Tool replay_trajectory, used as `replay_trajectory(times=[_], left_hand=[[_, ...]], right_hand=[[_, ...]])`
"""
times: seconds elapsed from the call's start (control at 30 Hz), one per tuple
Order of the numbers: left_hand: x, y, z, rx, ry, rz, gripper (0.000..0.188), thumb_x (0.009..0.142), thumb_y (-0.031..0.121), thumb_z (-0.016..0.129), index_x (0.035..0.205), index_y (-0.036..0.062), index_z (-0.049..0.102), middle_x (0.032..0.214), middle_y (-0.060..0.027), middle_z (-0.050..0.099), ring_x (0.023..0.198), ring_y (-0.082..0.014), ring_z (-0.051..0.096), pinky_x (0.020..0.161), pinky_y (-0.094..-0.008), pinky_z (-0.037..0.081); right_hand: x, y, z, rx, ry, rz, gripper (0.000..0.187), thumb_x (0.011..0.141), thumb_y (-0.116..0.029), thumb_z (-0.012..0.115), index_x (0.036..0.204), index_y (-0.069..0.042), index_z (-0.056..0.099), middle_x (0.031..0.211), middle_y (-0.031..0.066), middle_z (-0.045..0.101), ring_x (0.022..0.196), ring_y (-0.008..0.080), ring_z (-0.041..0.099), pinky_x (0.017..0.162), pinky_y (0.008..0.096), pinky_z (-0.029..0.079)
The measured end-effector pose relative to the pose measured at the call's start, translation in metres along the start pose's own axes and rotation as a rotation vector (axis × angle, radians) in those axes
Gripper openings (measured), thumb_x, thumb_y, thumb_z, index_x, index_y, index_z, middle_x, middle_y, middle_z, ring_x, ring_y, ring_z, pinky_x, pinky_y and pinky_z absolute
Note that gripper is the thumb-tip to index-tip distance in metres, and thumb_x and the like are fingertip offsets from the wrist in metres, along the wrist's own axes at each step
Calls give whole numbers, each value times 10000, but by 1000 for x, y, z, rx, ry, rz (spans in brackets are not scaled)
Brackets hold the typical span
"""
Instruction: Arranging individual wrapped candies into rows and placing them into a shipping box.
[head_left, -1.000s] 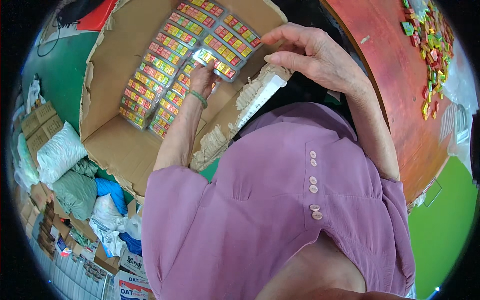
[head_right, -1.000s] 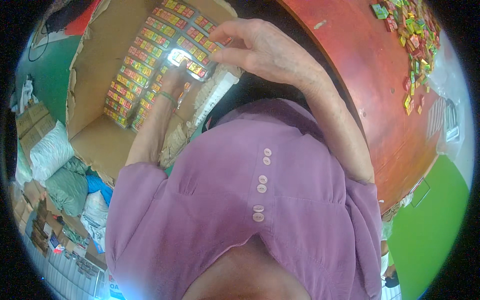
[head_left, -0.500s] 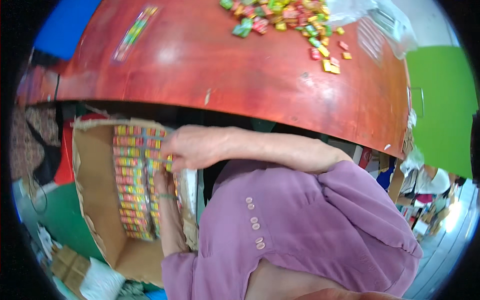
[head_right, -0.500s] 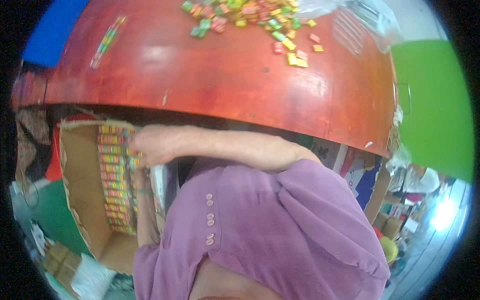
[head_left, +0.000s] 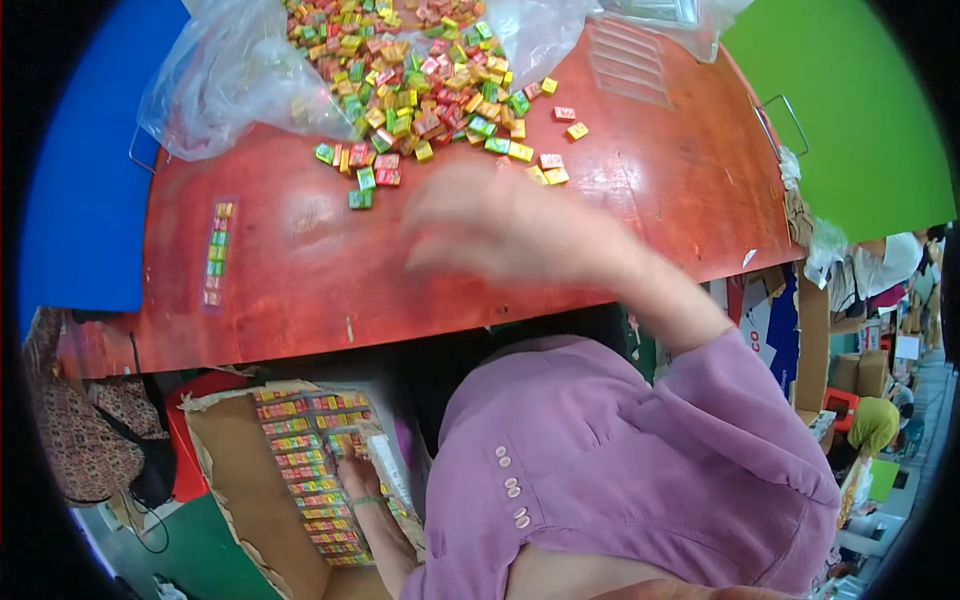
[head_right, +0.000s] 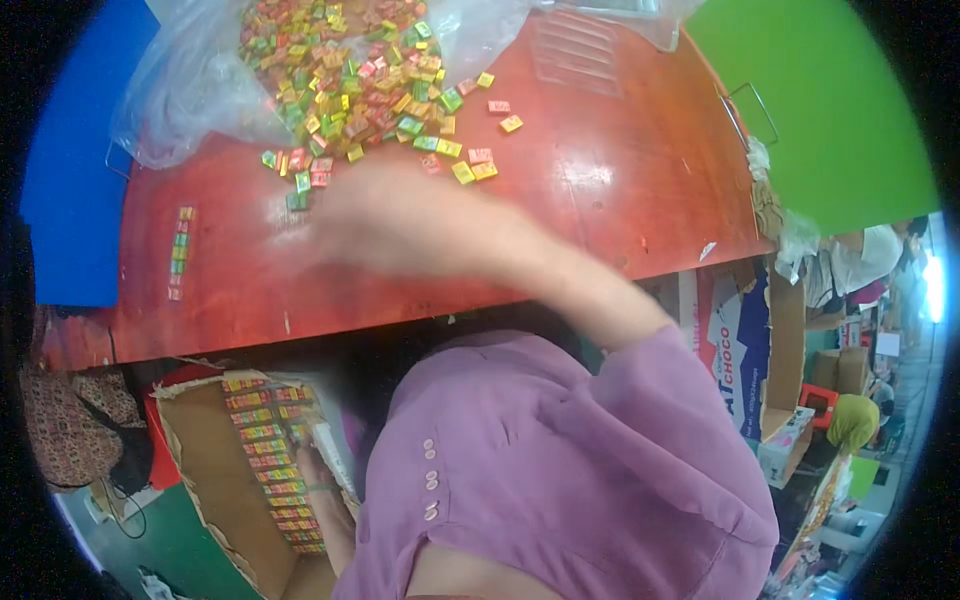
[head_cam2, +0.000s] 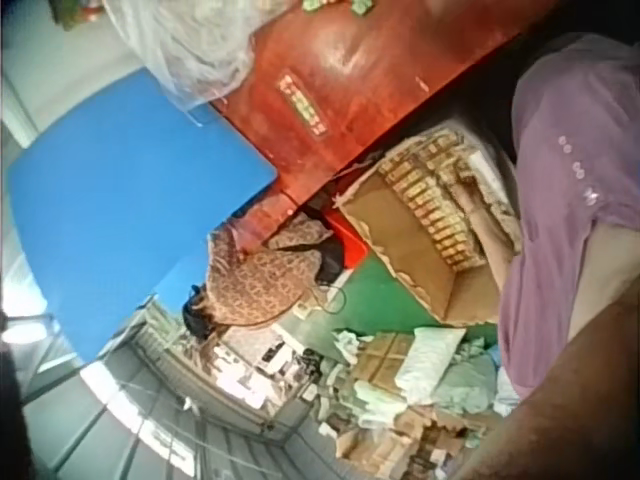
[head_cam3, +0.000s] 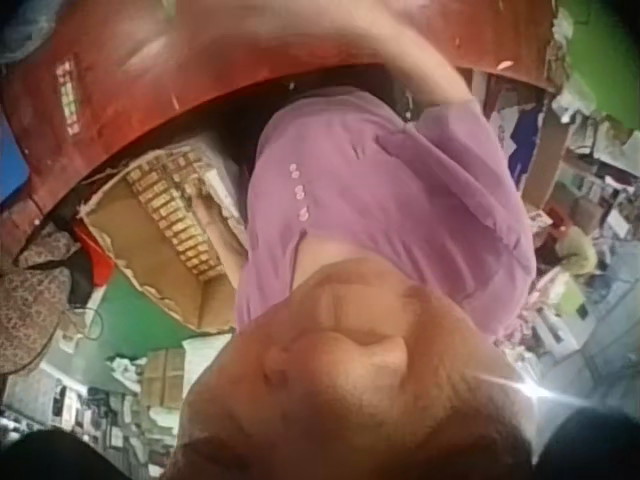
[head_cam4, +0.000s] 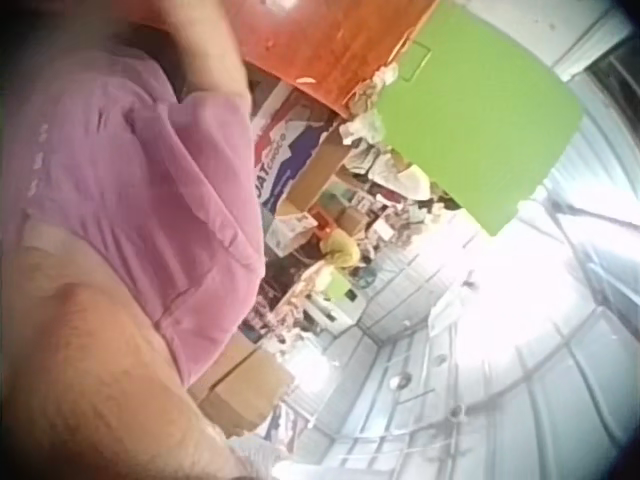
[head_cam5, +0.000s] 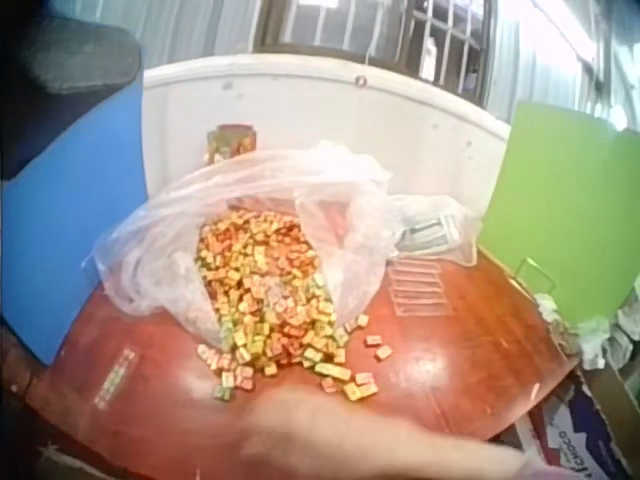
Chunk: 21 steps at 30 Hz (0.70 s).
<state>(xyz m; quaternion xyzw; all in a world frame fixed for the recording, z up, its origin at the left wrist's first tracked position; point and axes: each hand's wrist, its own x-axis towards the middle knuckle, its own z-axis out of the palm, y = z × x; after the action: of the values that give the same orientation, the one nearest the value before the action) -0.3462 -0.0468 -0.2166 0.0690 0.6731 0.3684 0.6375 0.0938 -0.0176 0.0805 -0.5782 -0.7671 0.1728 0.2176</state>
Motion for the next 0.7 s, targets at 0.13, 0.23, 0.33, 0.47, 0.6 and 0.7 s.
replay_trajectory(times=[0.13, 0.23, 0.33, 0.47, 0.6, 0.7], left_hand=[[28, 25, -120, 11, -429, 17, 222, 1064, 227, 576, 1176, 36, 597, 942, -35, 669, 779, -124, 588, 718, -269, 479], [7, 59, -116, 35, 37, 283, 432, 1026, 218, 578, 1371, -37, 523, 1142, -120, 622, 1041, -247, 607, 952, -426, 516], [-76, 109, -45, 90, 273, 556, 450, 1046, 237, 577, 1373, -65, 510, 1199, -127, 610, 1103, -245, 589, 1026, -419, 474], [-122, 141, -8, 312, 318, 1051, 456, 1048, 247, 608, 1364, -72, 532, 1334, -138, 585, 1176, -239, 576, 1067, -383, 450], [-189, 129, 125, 423, 103, 1129, 369, 1058, 108, 568, 1389, -52, 540, 1310, -137, 625, 1174, -203, 603, 1051, -340, 493], [-218, 99, 199, 553, -270, 1105, 346, 1012, 32, 599, 1351, -38, 583, 1281, -135, 657, 1199, -224, 619, 1039, -355, 495]], right_hand=[[12, 97, -22, -392, 401, 80, 430, 982, -327, 679, 1310, -56, 618, 1410, 205, 566, 1313, 385, 540, 1075, 454, 477], [19, 139, -12, -337, 247, -1, 504, 966, -380, 695, 1341, -58, 599, 1403, 212, 566, 1309, 404, 538, 1086, 470, 467], [5, 134, 1, -277, 244, 30, 556, 929, -409, 734, 1371, -103, 596, 1439, 183, 537, 1344, 405, 499, 1117, 485, 438], [-35, 107, 9, -343, 109, 22, 577, 920, -429, 725, 1419, -175, 584, 1547, 148, 451, 1430, 419, 399, 1164, 532, 375], [-67, 96, 6, -397, 65, 73, 650, 913, -468, 705, 1483, -209, 530, 1591, 136, 413, 1459, 416, 368, 1185, 546, 344], [-87, 90, -1, -376, 43, 137, 706, 913, -466, 707, 1527, -208, 471, 1594, 132, 413, 1466, 402, 364, 1197, 541, 329]])
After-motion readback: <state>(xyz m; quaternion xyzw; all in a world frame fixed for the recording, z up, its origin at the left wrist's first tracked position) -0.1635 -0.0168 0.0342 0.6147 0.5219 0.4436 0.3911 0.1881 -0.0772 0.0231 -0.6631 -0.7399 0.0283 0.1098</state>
